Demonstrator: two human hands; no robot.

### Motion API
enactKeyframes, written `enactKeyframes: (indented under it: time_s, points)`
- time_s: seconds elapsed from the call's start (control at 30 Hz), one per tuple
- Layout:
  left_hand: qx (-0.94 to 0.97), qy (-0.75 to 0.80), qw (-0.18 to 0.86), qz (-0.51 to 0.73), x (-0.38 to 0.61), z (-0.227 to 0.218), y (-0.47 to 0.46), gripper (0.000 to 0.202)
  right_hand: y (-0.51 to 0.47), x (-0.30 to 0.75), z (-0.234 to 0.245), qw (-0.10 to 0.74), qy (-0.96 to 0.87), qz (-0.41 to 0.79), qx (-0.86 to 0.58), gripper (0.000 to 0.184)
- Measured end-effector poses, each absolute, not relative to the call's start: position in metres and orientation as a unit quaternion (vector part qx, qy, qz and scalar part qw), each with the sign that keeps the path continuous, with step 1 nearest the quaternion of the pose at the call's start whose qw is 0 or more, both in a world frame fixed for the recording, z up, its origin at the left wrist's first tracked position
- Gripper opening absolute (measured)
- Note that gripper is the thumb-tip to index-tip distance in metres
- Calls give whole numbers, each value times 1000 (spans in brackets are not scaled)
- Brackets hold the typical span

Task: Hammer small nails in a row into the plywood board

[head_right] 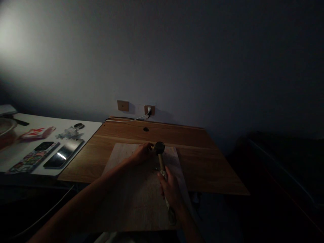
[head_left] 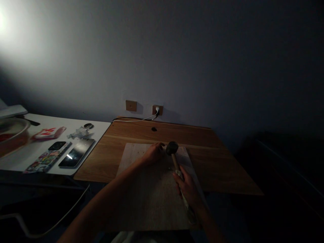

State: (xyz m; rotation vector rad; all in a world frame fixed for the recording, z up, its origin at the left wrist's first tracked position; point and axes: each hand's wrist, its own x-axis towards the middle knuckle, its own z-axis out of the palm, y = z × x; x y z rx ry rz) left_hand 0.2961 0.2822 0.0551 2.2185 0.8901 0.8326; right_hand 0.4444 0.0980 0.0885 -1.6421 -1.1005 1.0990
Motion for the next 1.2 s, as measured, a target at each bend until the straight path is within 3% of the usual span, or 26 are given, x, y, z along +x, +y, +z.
enactKeyframes:
  time_s: [0.2,0.43,0.83,1.2]
  points:
    - [939,201,217,175,288,92,249,20,68,466,74,406,-407,450,-683,65]
    - [961,203,180,59,302,112,226,18,60,470,68,386,-427,425,-699,69]
    - [914,275,247,167,274,100,262,23,61,470,67,404,-424,441,-680,68]
    - [863,359,271,231,273,79,281,35,61,471,66,415,-450,413,-674,44]
